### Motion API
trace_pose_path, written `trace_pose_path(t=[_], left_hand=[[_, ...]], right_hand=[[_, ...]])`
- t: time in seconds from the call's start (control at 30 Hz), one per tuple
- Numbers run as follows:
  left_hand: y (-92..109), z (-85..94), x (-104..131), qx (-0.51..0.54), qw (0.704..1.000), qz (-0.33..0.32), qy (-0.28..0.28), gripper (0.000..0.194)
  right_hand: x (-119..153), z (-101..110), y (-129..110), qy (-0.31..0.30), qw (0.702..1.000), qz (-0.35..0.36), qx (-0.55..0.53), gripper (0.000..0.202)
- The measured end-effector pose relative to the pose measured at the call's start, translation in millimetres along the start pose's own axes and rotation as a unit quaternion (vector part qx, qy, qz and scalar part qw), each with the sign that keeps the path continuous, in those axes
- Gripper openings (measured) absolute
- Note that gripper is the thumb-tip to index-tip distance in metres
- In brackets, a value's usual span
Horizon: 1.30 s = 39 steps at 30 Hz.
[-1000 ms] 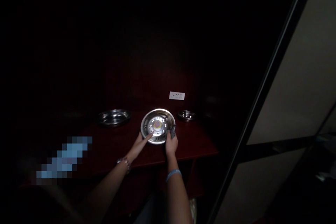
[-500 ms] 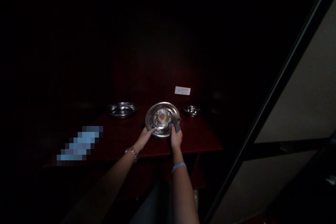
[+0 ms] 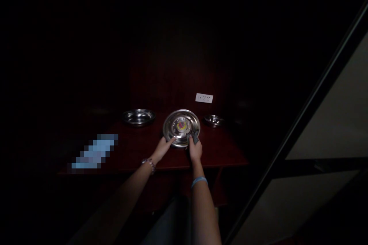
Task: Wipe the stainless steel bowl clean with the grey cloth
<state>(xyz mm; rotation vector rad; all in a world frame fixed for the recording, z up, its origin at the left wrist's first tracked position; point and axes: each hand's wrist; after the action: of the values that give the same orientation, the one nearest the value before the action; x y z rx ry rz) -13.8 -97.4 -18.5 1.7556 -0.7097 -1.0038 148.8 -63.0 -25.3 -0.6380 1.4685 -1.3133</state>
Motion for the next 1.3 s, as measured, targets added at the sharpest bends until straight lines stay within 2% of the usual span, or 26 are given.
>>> trace_pose_path(t=[0.17, 0.33, 0.67, 0.87, 1.0, 1.17, 1.3], left_hand=[[-4.3, 1.8, -5.0, 0.023, 1.000, 0.006, 0.018, 0.036], [-0.2, 1.0, -5.2, 0.051, 0.997, 0.040, 0.032, 0.037], [3.8, 6.4, -4.9, 0.021, 0.993, 0.092, 0.074, 0.060], [15.5, 4.4, 1.8, 0.062, 0.997, 0.050, 0.008, 0.053], [19.6, 0.4, 6.2, 0.060, 0.998, 0.016, -0.010, 0.056], [9.8, -3.7, 4.8, 0.026, 0.999, -0.017, -0.043, 0.072], [1.0, -4.2, 0.1, 0.018, 0.998, -0.033, -0.057, 0.064]], right_hand=[[-1.1, -0.5, 1.5, -0.013, 1.000, -0.008, 0.008, 0.049], [-1.4, -1.7, 1.9, -0.011, 1.000, -0.010, -0.006, 0.047], [0.9, -0.5, -2.6, 0.008, 0.999, -0.009, -0.031, 0.047], [1.7, 0.5, -4.0, 0.011, 1.000, -0.008, -0.020, 0.045], [0.9, 0.6, -2.4, 0.030, 0.999, -0.005, -0.036, 0.046], [0.5, 0.1, -1.9, 0.032, 0.998, -0.004, -0.050, 0.046], [0.4, 0.4, -2.6, 0.028, 0.999, -0.008, -0.045, 0.045]])
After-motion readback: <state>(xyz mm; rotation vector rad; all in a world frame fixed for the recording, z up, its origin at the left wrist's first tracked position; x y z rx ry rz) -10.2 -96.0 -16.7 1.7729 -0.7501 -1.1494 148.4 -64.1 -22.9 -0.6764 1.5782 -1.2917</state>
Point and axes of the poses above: each hand's wrist, its own x-axis away from the middle knuckle, its own z-axis out of the back of the hand, y = z × x, and after that the axes turned 10 degrees about y, right-handed
